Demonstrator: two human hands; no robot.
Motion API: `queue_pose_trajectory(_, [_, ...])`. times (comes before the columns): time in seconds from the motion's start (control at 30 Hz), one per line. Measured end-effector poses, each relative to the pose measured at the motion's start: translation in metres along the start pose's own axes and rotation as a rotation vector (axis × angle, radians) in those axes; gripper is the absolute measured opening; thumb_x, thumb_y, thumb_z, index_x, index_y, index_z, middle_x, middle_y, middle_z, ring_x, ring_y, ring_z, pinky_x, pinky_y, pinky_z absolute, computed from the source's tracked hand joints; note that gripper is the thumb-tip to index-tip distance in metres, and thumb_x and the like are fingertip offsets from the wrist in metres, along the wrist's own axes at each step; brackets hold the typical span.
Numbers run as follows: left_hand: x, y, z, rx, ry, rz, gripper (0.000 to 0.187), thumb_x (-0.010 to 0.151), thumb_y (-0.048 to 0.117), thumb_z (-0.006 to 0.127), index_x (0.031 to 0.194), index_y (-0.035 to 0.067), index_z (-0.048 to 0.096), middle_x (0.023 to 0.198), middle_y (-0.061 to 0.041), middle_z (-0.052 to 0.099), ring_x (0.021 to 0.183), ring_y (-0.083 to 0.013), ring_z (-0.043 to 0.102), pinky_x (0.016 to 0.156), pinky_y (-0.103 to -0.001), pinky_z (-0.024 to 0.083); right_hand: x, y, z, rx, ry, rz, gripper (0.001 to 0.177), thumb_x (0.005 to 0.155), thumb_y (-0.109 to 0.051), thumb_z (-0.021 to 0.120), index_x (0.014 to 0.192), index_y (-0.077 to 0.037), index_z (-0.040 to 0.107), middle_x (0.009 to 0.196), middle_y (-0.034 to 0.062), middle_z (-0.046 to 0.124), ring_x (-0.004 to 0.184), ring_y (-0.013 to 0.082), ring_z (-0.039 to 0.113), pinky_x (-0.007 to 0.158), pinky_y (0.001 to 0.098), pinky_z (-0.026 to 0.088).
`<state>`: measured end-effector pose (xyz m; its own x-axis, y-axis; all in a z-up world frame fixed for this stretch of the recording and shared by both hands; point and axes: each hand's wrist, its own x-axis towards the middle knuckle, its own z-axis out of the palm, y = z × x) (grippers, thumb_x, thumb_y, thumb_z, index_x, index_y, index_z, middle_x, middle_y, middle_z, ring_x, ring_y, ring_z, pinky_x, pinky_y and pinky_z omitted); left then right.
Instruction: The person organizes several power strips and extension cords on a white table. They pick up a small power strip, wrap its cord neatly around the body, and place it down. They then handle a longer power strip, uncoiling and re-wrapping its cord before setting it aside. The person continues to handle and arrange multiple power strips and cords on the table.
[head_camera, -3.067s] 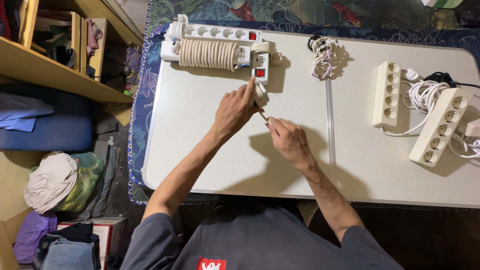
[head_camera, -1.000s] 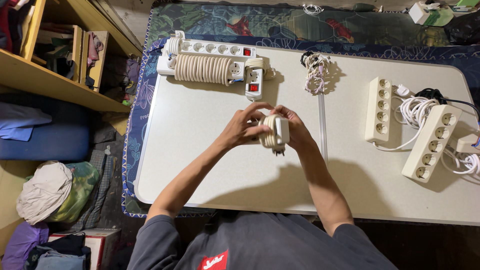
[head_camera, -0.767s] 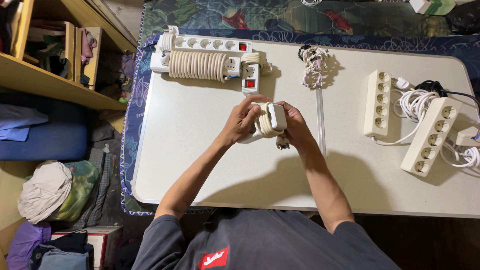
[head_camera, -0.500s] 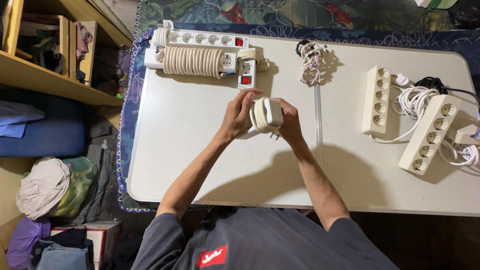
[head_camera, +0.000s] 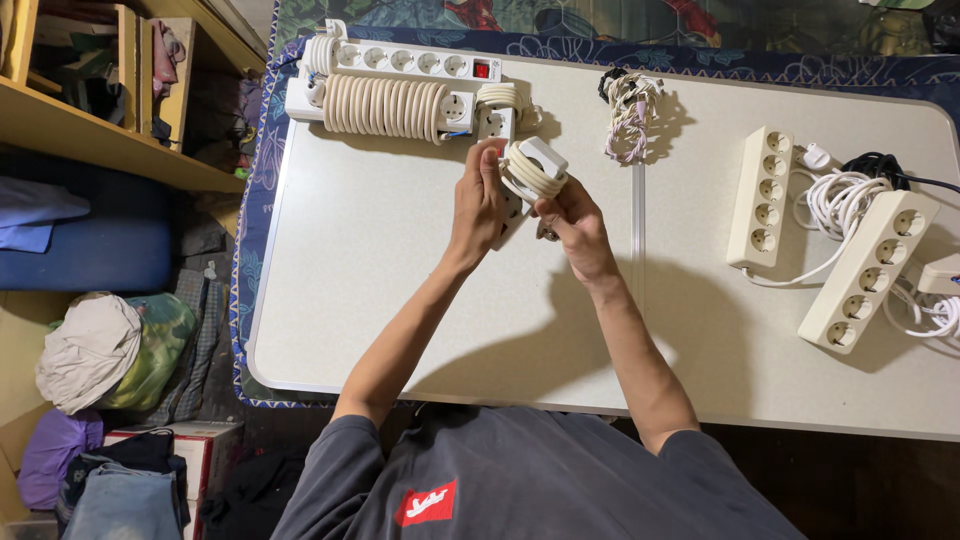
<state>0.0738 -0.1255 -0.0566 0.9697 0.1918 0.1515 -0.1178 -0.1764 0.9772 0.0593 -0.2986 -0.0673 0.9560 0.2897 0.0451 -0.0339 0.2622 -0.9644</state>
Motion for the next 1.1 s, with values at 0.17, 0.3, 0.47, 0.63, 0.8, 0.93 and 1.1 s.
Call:
queue_pose_trajectory(0.17, [-0.008,0.006,-0.012,-0.236,-0.219,0.134,0.054,0.11,0.039,0.047,0.155,0.01,0.039,0.124,-0.017,0.067,0.111,-0.0258,0.064,0.1,-0.038,0.053,0.003,0.001,-0.002,-0.019,0.042,-0.067,0.044,0.103,-0.018,0.068,0.143,-0.001,0.057,0.119,0.0056,0.071,0.096,0.0081,0.064,0.086,0.0242,0.055])
queue_pose_trajectory(0.3, [-0.002,0.02,-0.03,-0.253,-0.396,0.381,0.08,0.104,0.024,0.068,0.165,0.011,0.018,0.166,-0.023,0.022,0.151,-0.0383,0.029,0.119,-0.05,0.035,0.0,-0.006,-0.008,-0.019,0.0,-0.065,0.047,0.101,-0.022,0.069,0.141,-0.001,0.057,0.121,0.0044,0.072,0.103,0.0085,0.067,0.092,0.0242,0.058])
queue_pose_trajectory(0.47, [0.017,0.032,-0.061,-0.034,-0.727,0.085,0.079,0.092,0.013,0.072,0.159,0.029,0.035,0.155,-0.009,0.049,0.138,-0.031,0.059,0.11,-0.045,0.049,-0.001,-0.011,-0.028,-0.153,-0.066,-0.006,0.048,0.097,-0.023,0.073,0.138,0.0,0.06,0.118,0.0053,0.072,0.1,0.0092,0.067,0.091,0.0273,0.06])
queue_pose_trajectory(0.63, [0.029,0.035,-0.06,0.079,-0.715,0.351,0.082,0.083,0.001,0.081,0.151,0.028,0.044,0.166,-0.01,0.03,0.145,-0.0359,0.042,0.109,-0.048,0.045,-0.003,-0.016,-0.039,-0.129,-0.124,0.042,0.05,0.096,-0.021,0.074,0.139,0.0,0.06,0.118,0.0057,0.072,0.098,0.0099,0.067,0.088,0.028,0.06])
queue_pose_trajectory(0.8, [0.03,0.031,-0.059,-0.004,-0.729,0.395,0.075,0.083,-0.002,0.081,0.149,0.022,0.054,0.155,-0.007,0.054,0.141,-0.03,0.057,0.113,-0.044,0.047,-0.003,-0.036,-0.036,-0.141,-0.164,0.04,0.057,0.096,-0.016,0.072,0.148,-0.003,0.052,0.118,0.0076,0.073,0.098,0.0104,0.068,0.083,0.0266,0.058])
queue_pose_trajectory(0.93, [0.03,0.025,-0.056,0.021,-0.647,0.338,0.068,0.085,-0.002,0.079,0.146,0.02,0.057,0.151,-0.006,0.058,0.133,-0.0275,0.064,0.11,-0.041,0.051,0.002,-0.037,-0.031,-0.039,-0.074,0.064,0.057,0.095,-0.01,0.07,0.147,0.0,0.051,0.126,0.0098,0.071,0.104,0.013,0.07,0.086,0.027,0.058])
queue_pose_trajectory(1.1, [0.03,0.016,-0.053,0.038,-0.597,0.319,0.065,0.087,-0.004,0.074,0.145,0.019,0.056,0.15,-0.01,0.058,0.127,-0.0265,0.067,0.1,-0.039,0.057,0.004,-0.036,-0.031,0.118,-0.027,0.127,0.057,0.098,-0.006,0.073,0.15,0.006,0.053,0.135,0.0135,0.068,0.114,0.0153,0.066,0.095,0.0287,0.056])
